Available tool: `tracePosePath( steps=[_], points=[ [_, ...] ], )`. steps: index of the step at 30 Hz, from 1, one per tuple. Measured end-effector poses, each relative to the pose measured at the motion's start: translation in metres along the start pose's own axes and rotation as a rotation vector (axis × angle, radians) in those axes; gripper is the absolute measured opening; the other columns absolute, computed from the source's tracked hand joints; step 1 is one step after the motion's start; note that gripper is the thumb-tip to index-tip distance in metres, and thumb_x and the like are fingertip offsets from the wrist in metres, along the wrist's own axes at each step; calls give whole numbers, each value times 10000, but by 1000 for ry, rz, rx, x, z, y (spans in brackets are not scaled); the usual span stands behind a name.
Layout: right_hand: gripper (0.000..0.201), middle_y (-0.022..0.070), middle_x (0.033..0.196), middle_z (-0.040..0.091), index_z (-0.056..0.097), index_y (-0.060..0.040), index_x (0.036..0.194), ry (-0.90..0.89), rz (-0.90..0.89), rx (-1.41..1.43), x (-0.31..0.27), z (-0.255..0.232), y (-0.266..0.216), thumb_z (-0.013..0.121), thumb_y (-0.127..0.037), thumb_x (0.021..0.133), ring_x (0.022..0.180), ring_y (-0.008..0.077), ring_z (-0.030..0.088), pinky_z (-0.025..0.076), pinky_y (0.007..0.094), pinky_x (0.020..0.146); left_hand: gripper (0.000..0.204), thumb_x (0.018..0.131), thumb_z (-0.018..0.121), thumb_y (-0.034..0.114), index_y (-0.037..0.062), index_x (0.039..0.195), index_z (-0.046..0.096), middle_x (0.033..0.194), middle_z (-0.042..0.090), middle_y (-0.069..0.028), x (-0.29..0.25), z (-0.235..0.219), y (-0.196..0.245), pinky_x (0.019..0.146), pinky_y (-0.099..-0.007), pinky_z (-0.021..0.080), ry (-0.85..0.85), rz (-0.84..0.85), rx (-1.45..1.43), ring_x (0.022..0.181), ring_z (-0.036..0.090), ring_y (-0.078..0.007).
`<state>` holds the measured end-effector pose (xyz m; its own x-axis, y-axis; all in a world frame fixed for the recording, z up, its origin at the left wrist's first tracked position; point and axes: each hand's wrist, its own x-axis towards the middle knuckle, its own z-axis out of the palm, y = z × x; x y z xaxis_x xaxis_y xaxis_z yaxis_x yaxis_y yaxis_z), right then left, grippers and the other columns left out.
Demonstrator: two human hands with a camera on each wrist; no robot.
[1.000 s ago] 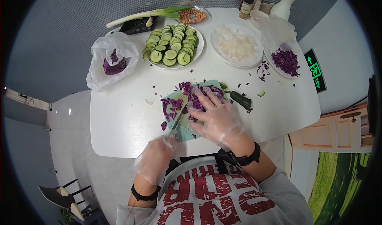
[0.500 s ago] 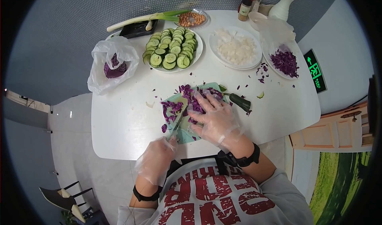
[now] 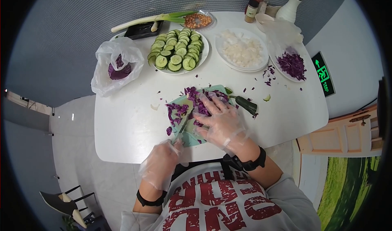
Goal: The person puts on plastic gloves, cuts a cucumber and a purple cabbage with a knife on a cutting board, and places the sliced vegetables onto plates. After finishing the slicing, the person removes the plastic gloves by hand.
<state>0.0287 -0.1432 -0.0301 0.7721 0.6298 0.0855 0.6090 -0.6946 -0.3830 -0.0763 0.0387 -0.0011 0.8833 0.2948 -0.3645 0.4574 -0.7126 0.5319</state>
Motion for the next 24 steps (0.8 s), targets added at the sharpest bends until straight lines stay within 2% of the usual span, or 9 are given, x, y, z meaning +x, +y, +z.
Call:
tracePosePath(
  steps=[4, 6, 10, 12, 14, 18, 20, 22, 24],
  points=[
    [382, 88, 1538, 369, 704, -255, 1187, -24, -10, -27, 5, -6, -2, 639, -426, 851, 1403, 306, 360, 360, 487, 1084, 334, 969, 539, 297, -13, 878, 624, 779, 633, -275, -7, -4, 0, 672, -493, 481, 12, -18, -7, 795, 614, -469],
    [408, 53, 1579, 294, 684, -240, 1229, -117, 55, 50, 3, -7, -3, 625, -404, 860, 1439, 301, 285, 246, 496, 1141, 288, 968, 530, 275, 2, 915, 608, 841, 640, -259, -12, -1, -7, 703, -478, 485, 49, 90, 40, 847, 611, -458],
    [408, 58, 1570, 312, 685, -243, 1225, -77, 41, 55, 3, -4, -2, 628, -406, 855, 1434, 296, 294, 269, 501, 1127, 241, 964, 525, 230, 2, 930, 594, 863, 642, -240, -17, -11, 6, 713, -450, 485, 57, -6, 74, 859, 615, -439],
    [406, 70, 1557, 335, 683, -236, 1223, -91, 42, 63, 3, -3, -1, 628, -399, 856, 1427, 302, 303, 275, 506, 1121, 281, 976, 492, 253, -7, 974, 598, 838, 638, -274, -16, -14, 3, 723, -473, 497, 34, -4, 20, 799, 619, -456],
    [381, 84, 1518, 406, 710, -250, 1173, 7, -2, -53, 1, -2, -1, 646, -412, 835, 1397, 288, 374, 400, 475, 1037, 269, 981, 479, 231, -12, 990, 594, 818, 637, -268, -14, -16, 0, 704, -463, 499, 29, 6, -23, 768, 626, -440],
    [377, 80, 1509, 419, 712, -255, 1169, 36, -17, -63, 0, 0, 0, 653, -418, 834, 1381, 301, 399, 403, 468, 1041, 252, 995, 456, 189, -30, 1040, 572, 772, 643, -241, -13, -7, 1, 653, -438, 500, 63, -66, -167, 691, 643, -397],
    [377, 82, 1504, 426, 716, -254, 1161, 44, -28, -57, 0, 4, 2, 663, -415, 824, 1369, 309, 416, 411, 464, 1037, 276, 998, 463, 195, -26, 1130, 562, 808, 656, -235, -14, -1, -5, 669, -442, 507, -32, -149, -271, 714, 653, -382],
    [376, 85, 1500, 433, 720, -253, 1153, 68, -42, -55, 2, 5, 4, 673, -411, 815, 1356, 318, 433, 418, 459, 1033, 331, 996, 470, 172, -18, 1255, 547, 833, 651, -242, -7, 13, -20, 666, -430, 510, 166, 180, -176, 738, 655, -369],
    [377, 95, 1488, 450, 726, -250, 1142, 105, -57, -71, 1, 6, 3, 689, -401, 798, 1342, 329, 450, 435, 456, 1016, 366, 989, 479, 143, -14, 1318, 514, 840, 649, -246, -14, 10, -18, 663, -420, 508, 104, 166, -148, 740, 653, -363]
  ],
)
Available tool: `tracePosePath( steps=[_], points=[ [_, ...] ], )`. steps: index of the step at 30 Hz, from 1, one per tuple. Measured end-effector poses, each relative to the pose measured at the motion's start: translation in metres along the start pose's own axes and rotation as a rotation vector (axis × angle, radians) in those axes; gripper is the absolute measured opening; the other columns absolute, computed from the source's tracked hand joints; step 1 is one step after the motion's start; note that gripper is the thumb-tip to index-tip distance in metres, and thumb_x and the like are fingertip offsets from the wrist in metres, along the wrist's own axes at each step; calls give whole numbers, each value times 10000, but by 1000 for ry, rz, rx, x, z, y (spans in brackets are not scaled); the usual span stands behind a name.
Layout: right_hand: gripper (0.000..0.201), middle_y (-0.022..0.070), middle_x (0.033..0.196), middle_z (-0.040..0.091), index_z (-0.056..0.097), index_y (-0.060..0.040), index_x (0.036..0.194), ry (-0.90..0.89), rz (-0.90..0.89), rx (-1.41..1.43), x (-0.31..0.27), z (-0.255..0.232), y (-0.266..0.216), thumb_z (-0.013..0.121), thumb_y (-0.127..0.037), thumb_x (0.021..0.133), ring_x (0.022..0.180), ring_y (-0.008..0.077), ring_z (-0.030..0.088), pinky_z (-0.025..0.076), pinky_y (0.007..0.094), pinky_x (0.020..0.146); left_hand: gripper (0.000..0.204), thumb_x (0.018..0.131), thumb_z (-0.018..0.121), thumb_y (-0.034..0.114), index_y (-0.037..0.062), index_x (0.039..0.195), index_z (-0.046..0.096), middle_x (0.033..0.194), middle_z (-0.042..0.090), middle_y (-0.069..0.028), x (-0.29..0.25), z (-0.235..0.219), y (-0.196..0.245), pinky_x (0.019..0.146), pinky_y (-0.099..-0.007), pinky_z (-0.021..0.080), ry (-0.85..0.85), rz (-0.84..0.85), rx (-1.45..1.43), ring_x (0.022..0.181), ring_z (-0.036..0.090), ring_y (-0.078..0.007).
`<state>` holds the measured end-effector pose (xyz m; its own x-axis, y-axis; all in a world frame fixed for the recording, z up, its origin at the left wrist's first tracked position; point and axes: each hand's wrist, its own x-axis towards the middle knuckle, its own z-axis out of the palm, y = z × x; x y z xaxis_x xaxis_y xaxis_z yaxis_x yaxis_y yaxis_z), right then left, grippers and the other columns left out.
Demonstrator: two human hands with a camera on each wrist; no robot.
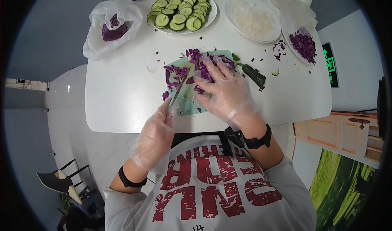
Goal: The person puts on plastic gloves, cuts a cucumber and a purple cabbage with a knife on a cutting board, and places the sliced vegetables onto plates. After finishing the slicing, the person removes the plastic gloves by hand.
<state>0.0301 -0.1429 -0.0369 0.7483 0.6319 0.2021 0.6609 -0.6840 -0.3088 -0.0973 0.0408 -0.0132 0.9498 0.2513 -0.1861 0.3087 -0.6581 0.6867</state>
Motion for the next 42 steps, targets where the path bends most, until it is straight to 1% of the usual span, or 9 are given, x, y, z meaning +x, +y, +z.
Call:
tracePosePath(
  steps=[5, 20, 25, 29, 31, 35, 37, 41, 42],
  points=[
    [376, 103, 1472, 467, 731, -247, 1130, 14, -1, 18, 0, -1, -1, 698, -393, 785, 1325, 340, 468, 453, 458, 996, 456, 964, 502, 57, -6, 1414, 452, 825, 635, -248, -5, 1, 3, 648, -390, 500, -83, 82, 56, 709, 634, -357],
    [387, 100, 1472, 468, 729, -247, 1136, 20, 3, 30, -1, 2, 0, 718, -377, 772, 1328, 343, 463, 428, 466, 1027, 500, 919, 522, -34, -32, 1415, 451, 727, 562, -172, -11, 10, 1, 627, -308, 483, 35, 106, -14, 615, 554, -226],
    [389, 100, 1473, 468, 724, -243, 1147, 4, 7, 36, 0, 0, 0, 716, -381, 784, 1336, 341, 453, 412, 467, 1043, 523, 903, 530, -37, -29, 1418, 441, 762, 601, -208, -10, 14, -6, 642, -350, 504, 74, 169, 64, 645, 609, -309],
    [385, 97, 1471, 469, 725, -243, 1144, 8, 6, 40, 0, 1, 1, 722, -380, 785, 1336, 340, 453, 412, 469, 1044, 478, 949, 515, 5, 45, 1424, 473, 752, 621, -204, -7, 15, 7, 646, -329, 494, 41, 63, 160, 656, 620, -245],
    [382, 94, 1472, 469, 727, -241, 1140, 7, 5, 54, 1, 2, 1, 726, -380, 783, 1337, 340, 452, 412, 471, 1044, 470, 943, 524, 9, 47, 1410, 487, 721, 607, -232, -4, 17, 9, 615, -373, 497, 72, 131, 116, 627, 624, -323],
    [359, 79, 1475, 468, 736, -245, 1120, 24, 15, 59, 0, 3, 0, 729, -371, 784, 1337, 336, 454, 416, 475, 1034, 468, 940, 531, 15, 44, 1405, 488, 726, 620, -235, -12, 18, 0, 592, -384, 494, 95, 175, 226, 607, 621, -330],
    [353, 74, 1475, 468, 738, -247, 1115, 28, 19, 53, 0, 0, 0, 728, -370, 784, 1337, 333, 455, 418, 476, 1030, 588, 853, 530, -23, 3, 1429, 415, 916, 655, -243, -16, 15, 1, 664, -458, 520, 10, 110, 206, 772, 648, -398],
    [356, 65, 1468, 476, 732, -252, 1126, 19, 11, 36, -1, 1, 0, 724, -369, 789, 1327, 324, 463, 427, 475, 1015, 594, 856, 529, -21, 7, 1436, 407, 924, 654, -244, -10, 19, 5, 668, -455, 522, -6, 109, 211, 780, 651, -395],
    [357, 63, 1464, 480, 731, -253, 1127, 28, 7, 37, -2, 2, 0, 723, -370, 790, 1321, 322, 468, 431, 475, 1010, 534, 897, 528, -2, 29, 1424, 444, 819, 634, -236, -7, 24, 5, 619, -428, 503, 65, 158, 203, 698, 638, -368]
  ],
)
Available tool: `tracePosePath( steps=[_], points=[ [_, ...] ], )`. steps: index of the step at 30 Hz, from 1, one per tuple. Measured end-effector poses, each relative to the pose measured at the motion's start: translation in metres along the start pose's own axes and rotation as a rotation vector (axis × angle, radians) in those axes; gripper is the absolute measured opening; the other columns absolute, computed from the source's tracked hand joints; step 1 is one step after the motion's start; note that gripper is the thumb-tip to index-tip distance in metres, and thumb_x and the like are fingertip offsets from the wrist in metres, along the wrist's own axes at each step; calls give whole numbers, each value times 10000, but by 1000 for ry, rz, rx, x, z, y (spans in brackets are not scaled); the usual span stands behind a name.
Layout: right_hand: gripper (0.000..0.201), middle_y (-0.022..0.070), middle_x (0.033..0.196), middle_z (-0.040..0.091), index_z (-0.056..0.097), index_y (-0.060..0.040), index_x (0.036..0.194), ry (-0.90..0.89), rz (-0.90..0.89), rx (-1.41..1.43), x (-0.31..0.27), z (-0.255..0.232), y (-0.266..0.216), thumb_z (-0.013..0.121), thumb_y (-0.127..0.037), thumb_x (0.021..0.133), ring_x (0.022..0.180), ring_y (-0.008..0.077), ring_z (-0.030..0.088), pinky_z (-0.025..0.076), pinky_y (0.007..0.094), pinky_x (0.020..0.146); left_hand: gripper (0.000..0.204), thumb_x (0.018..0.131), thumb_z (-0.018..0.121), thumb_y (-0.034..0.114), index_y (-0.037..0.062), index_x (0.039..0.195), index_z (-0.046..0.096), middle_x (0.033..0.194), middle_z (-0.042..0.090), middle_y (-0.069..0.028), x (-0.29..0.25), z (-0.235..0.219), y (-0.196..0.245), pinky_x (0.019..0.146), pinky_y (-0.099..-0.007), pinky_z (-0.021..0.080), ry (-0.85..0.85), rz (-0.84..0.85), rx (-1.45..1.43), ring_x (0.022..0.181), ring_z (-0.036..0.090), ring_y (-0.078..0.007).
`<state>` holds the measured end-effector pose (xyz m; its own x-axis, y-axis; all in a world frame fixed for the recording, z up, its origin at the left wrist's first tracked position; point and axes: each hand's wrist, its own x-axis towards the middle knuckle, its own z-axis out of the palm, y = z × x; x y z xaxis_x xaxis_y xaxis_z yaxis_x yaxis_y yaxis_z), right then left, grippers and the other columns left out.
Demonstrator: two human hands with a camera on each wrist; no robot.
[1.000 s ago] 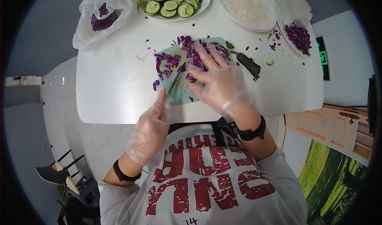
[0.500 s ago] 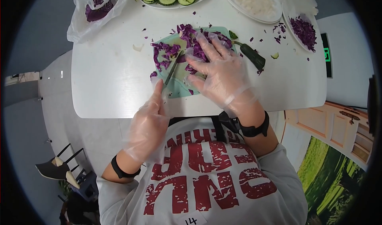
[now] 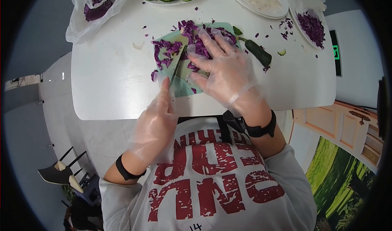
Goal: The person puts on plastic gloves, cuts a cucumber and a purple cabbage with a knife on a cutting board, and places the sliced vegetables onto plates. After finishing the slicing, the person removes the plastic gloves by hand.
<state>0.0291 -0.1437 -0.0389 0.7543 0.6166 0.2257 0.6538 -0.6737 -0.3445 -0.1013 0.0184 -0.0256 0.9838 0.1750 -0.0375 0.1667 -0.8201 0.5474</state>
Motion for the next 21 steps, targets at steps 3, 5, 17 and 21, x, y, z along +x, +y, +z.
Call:
tracePosePath(
  steps=[3, 5, 17, 21],
  points=[
    [361, 64, 1471, 471, 728, -253, 1135, 1, 2, -12, -1, 0, -1, 718, -371, 795, 1325, 321, 463, 434, 473, 1006, 526, 905, 527, 4, 33, 1424, 447, 824, 638, -234, -1, -5, 2, 621, -422, 507, -22, -31, 15, 703, 645, -358],
    [363, 65, 1478, 463, 726, -252, 1139, -9, 7, -6, 0, -1, -1, 715, -372, 797, 1331, 320, 458, 430, 473, 1012, 577, 871, 526, -8, 15, 1436, 413, 934, 662, -240, -7, -8, 0, 672, -443, 530, -122, -102, 33, 790, 664, -374],
    [364, 69, 1489, 449, 724, -243, 1140, -10, 0, -6, 0, 1, 1, 708, -377, 802, 1341, 318, 447, 421, 477, 1025, 525, 910, 524, 8, -15, 1425, 422, 814, 650, -223, 5, -5, -3, 626, -420, 510, -8, -18, 6, 678, 641, -358],
    [362, 66, 1488, 451, 722, -247, 1142, -19, 9, -13, 0, 1, -1, 706, -377, 805, 1339, 317, 450, 419, 472, 1028, 536, 915, 523, 6, -9, 1438, 411, 779, 629, -214, -2, -15, 2, 612, -404, 490, -36, -129, 5, 648, 619, -324]
  ],
)
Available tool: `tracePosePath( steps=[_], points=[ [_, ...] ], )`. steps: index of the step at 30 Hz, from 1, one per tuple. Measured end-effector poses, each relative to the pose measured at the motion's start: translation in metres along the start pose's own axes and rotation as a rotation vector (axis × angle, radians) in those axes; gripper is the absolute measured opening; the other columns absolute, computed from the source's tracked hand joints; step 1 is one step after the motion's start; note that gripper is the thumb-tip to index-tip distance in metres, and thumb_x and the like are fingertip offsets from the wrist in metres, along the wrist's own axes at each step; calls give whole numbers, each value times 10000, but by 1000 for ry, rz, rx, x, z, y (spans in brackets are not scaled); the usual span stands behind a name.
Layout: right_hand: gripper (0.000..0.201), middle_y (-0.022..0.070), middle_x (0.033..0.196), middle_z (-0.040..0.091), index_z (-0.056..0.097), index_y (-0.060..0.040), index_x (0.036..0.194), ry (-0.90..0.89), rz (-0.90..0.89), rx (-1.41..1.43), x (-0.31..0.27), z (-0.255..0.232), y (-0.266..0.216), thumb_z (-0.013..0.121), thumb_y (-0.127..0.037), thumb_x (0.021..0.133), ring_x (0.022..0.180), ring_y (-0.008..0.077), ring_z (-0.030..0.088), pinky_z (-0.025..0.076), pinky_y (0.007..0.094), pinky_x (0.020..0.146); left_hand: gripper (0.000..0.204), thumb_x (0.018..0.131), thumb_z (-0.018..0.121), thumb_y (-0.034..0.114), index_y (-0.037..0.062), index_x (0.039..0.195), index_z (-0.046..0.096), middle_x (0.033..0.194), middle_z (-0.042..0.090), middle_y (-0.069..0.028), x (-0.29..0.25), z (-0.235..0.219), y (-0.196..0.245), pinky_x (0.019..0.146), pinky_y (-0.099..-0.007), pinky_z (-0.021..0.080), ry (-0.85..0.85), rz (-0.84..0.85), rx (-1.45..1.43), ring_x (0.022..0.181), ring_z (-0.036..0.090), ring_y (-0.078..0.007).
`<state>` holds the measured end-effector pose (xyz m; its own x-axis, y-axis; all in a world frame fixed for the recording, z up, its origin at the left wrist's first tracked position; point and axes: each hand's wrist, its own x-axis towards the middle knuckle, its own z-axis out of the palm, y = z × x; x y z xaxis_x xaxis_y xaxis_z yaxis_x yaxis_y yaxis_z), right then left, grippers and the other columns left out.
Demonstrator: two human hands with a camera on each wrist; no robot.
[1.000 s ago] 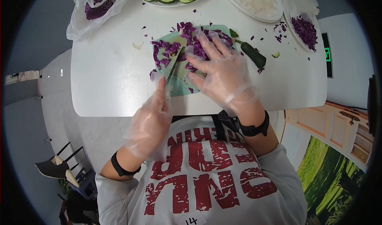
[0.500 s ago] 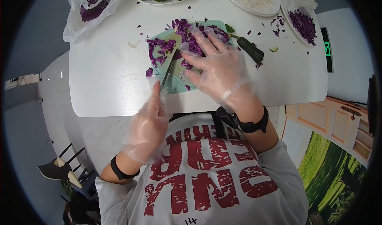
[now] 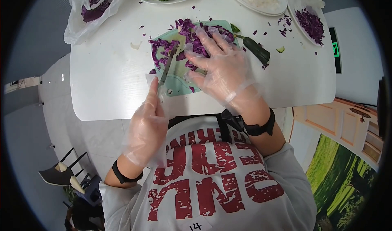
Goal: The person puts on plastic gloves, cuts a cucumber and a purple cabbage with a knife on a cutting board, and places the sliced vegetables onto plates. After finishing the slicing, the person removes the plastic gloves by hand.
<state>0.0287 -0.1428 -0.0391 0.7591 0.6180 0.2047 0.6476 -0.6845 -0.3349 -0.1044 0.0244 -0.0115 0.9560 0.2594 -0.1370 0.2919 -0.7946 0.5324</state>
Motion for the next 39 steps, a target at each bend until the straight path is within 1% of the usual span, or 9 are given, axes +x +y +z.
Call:
tracePosePath(
  steps=[11, 13, 17, 19, 29, 31, 34, 37, 39],
  points=[
    [365, 63, 1486, 455, 721, -249, 1145, 10, -4, 3, -1, 0, 0, 716, -379, 804, 1338, 317, 453, 414, 467, 1037, 511, 933, 516, 47, 0, 1431, 414, 850, 652, -250, -1, 15, 7, 650, -447, 507, -21, -20, 25, 738, 646, -390],
    [366, 62, 1485, 456, 721, -249, 1146, 23, -12, -1, 0, 2, 0, 718, -376, 803, 1337, 316, 454, 413, 465, 1038, 506, 935, 524, 38, 55, 1435, 445, 758, 632, -238, 4, 22, 4, 611, -419, 495, 76, 49, 39, 654, 633, -365],
    [367, 58, 1486, 457, 720, -259, 1148, 12, -1, 2, -2, 2, 0, 721, -379, 802, 1344, 315, 447, 409, 475, 1037, 514, 931, 525, 36, 54, 1437, 436, 772, 637, -251, -1, 19, 3, 617, -441, 493, 70, 85, -1, 680, 639, -389],
    [367, 56, 1486, 456, 720, -262, 1149, 14, 4, 0, -2, 2, 0, 722, -379, 801, 1347, 314, 443, 405, 482, 1038, 518, 913, 530, 28, -27, 1415, 414, 880, 665, -253, -6, 14, 4, 666, -439, 530, 2, 63, 63, 761, 656, -392],
    [366, 56, 1492, 449, 718, -262, 1154, 2, 13, 10, -2, 1, 0, 720, -368, 803, 1356, 310, 434, 397, 479, 1050, 492, 944, 518, 73, -9, 1419, 417, 873, 666, -256, 0, 16, 6, 649, -435, 525, 3, 69, 32, 749, 665, -383],
    [370, 56, 1495, 446, 715, -261, 1159, 0, 13, 26, -2, 1, 0, 718, -366, 805, 1360, 310, 429, 395, 475, 1054, 499, 929, 513, 16, 41, 1424, 449, 772, 626, -263, -6, 14, 3, 612, -426, 487, 39, -4, 4, 686, 638, -393],
    [379, 58, 1499, 439, 709, -256, 1172, -14, 22, 16, -2, 0, -1, 715, -362, 808, 1365, 310, 421, 391, 479, 1061, 497, 932, 517, 24, 38, 1424, 443, 761, 622, -263, -10, 12, 1, 607, -437, 483, 52, 18, 30, 679, 632, -399],
    [384, 62, 1501, 436, 705, -260, 1178, -15, 19, -10, -1, 1, -2, 711, -367, 810, 1365, 311, 419, 392, 477, 1062, 484, 943, 510, 65, -6, 1415, 430, 864, 657, -261, 0, 7, 12, 656, -442, 519, -54, -12, 61, 742, 655, -392],
    [381, 65, 1497, 442, 707, -269, 1174, -19, 19, -31, -1, 0, -2, 709, -377, 808, 1360, 312, 427, 401, 480, 1053, 481, 946, 507, 68, -5, 1415, 430, 861, 656, -260, 2, 14, 5, 655, -440, 519, -11, 44, 26, 740, 655, -394]
  ],
)
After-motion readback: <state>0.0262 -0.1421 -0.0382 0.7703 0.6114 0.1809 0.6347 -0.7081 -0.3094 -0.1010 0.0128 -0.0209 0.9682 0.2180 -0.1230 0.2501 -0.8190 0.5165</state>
